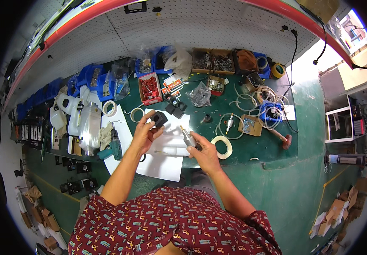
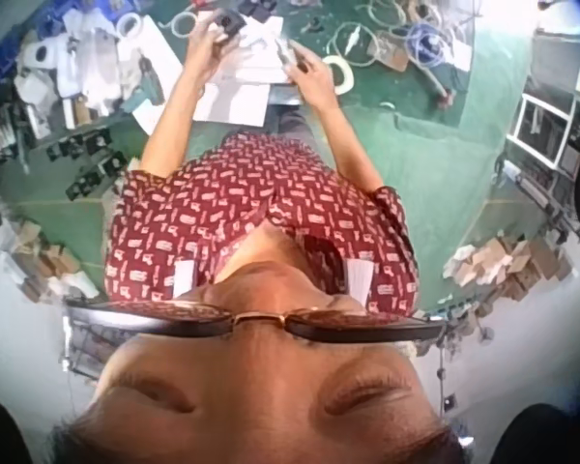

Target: The person assembles a white plastic component by inserting a black cylindrical part, applying tape, and securing it with a screwdriver. They handle multiple white plastic pieces, a roll of tape, and a screwdriver on a cluttered workbench.

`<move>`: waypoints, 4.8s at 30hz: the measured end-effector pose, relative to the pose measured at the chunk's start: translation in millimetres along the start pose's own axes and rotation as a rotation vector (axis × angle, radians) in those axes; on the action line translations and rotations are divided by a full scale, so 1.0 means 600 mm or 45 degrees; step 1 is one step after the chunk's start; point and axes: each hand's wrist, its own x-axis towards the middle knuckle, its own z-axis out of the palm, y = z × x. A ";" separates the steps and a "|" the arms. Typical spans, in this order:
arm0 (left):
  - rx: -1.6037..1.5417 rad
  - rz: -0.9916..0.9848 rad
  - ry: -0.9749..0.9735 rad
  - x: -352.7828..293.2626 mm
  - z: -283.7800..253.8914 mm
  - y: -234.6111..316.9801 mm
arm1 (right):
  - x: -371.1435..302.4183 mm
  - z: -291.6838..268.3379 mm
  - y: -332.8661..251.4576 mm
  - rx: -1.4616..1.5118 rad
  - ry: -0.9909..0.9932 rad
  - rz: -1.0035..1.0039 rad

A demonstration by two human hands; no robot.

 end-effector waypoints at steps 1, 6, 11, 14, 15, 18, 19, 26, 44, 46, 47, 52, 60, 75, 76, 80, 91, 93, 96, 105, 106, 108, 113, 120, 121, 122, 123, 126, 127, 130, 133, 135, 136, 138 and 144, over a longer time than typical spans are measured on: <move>-0.100 0.005 -0.113 -0.016 0.002 -0.003 | 0.004 0.008 -0.012 0.001 -0.018 -0.012; -0.577 -0.093 -0.360 -0.070 0.031 -0.020 | 0.003 0.024 -0.042 -0.022 -0.123 -0.048; -0.689 -0.144 -0.446 -0.084 0.031 -0.051 | -0.012 0.030 -0.059 -0.035 -0.183 -0.117; -0.731 -0.156 -0.450 -0.104 0.047 -0.050 | -0.028 0.028 -0.076 -0.114 -0.177 -0.128; -0.752 -0.160 -0.459 -0.104 0.046 -0.053 | -0.032 0.027 -0.081 -0.140 -0.174 -0.137; -0.740 -0.152 -0.478 -0.115 0.052 -0.048 | -0.040 0.026 -0.091 -0.182 -0.162 -0.192; -0.646 -0.125 -0.460 -0.120 0.059 -0.047 | -0.044 0.027 -0.091 -0.175 -0.149 -0.226; -0.151 -0.022 -0.359 -0.147 0.096 -0.028 | -0.050 0.034 -0.106 -0.598 -0.014 -0.602; 0.139 0.222 -0.214 -0.147 0.129 -0.034 | -0.058 0.023 -0.126 -0.464 -0.099 -0.550; -0.086 0.165 -0.310 -0.150 0.129 -0.033 | -0.061 0.025 -0.138 -0.465 -0.089 -0.571; -0.153 0.177 -0.350 -0.152 0.132 -0.032 | -0.061 0.023 -0.142 -0.464 -0.076 -0.589; -0.046 0.170 -0.349 -0.162 0.136 -0.026 | -0.064 0.011 -0.154 -0.418 -0.117 -0.605; -0.336 0.097 -0.358 -0.191 0.177 -0.021 | -0.076 0.016 -0.157 -0.468 -0.128 -0.703; -0.418 -0.047 -0.443 -0.204 0.184 -0.029 | -0.084 0.045 -0.125 -0.484 0.011 -0.951; -0.443 -0.058 -0.458 -0.204 0.187 -0.032 | -0.085 0.048 -0.127 -0.512 0.037 -0.978; -0.448 -0.096 -0.360 -0.204 0.195 -0.031 | -0.076 0.055 -0.115 -0.519 0.093 -1.001; 0.160 0.466 -0.084 -0.187 0.164 -0.087 | -0.044 0.073 -0.065 0.042 0.284 -0.469; 0.270 0.658 -0.100 -0.174 0.152 -0.103 | -0.045 0.075 -0.051 0.008 0.250 -0.468; 0.224 0.669 -0.151 -0.173 0.147 -0.095 | -0.063 0.074 -0.067 -0.158 0.138 -0.484; -0.024 0.360 -0.401 -0.194 0.103 -0.072 | -0.092 0.056 -0.125 -0.127 -0.113 -0.422; -0.047 0.321 -0.398 -0.197 0.103 -0.073 | -0.088 0.056 -0.128 -0.056 -0.076 -0.386; -0.066 0.311 -0.420 -0.203 0.109 -0.074 | -0.067 0.056 -0.145 -0.330 -0.033 -0.516; 0.047 0.344 -0.395 -0.205 0.110 -0.083 | -0.036 0.056 -0.163 -0.819 -0.194 -0.659; 0.323 0.288 -0.343 -0.225 0.094 -0.085 | -0.053 0.043 -0.112 -0.654 -0.180 -0.457; 0.319 0.216 -0.343 -0.228 0.093 -0.086 | -0.054 0.039 -0.087 -0.514 -0.153 -0.389; 0.315 0.147 -0.337 -0.232 0.091 -0.087 | -0.058 0.038 -0.065 -0.371 -0.132 -0.324; 0.350 0.172 -0.359 -0.232 0.089 -0.092 | -0.064 0.033 -0.049 -0.308 -0.115 -0.316; 0.432 0.200 -0.394 -0.233 0.077 -0.116 | -0.080 0.025 -0.009 -0.216 -0.057 -0.261; 0.446 0.195 -0.397 -0.232 0.073 -0.121 | -0.087 0.026 -0.006 -0.157 -0.048 -0.227; 0.451 0.146 -0.417 -0.228 0.071 -0.139 | -0.104 0.020 -0.001 -0.027 -0.014 -0.139; 0.467 0.073 -0.434 -0.220 0.075 -0.151 | -0.109 0.006 0.013 -0.018 0.045 -0.112; 0.478 0.013 -0.443 -0.217 0.090 -0.160 | -0.117 -0.010 0.023 -0.057 0.100 -0.149; 0.461 -0.036 -0.483 -0.212 0.096 -0.168 | -0.119 -0.021 0.038 0.037 0.109 -0.157; 0.420 -0.052 -0.496 -0.206 0.107 -0.185 | -0.128 -0.039 0.032 -0.031 0.134 -0.098; 0.714 -0.262 -0.607 -0.161 0.152 -0.217 | -0.140 -0.128 0.055 0.047 0.250 0.063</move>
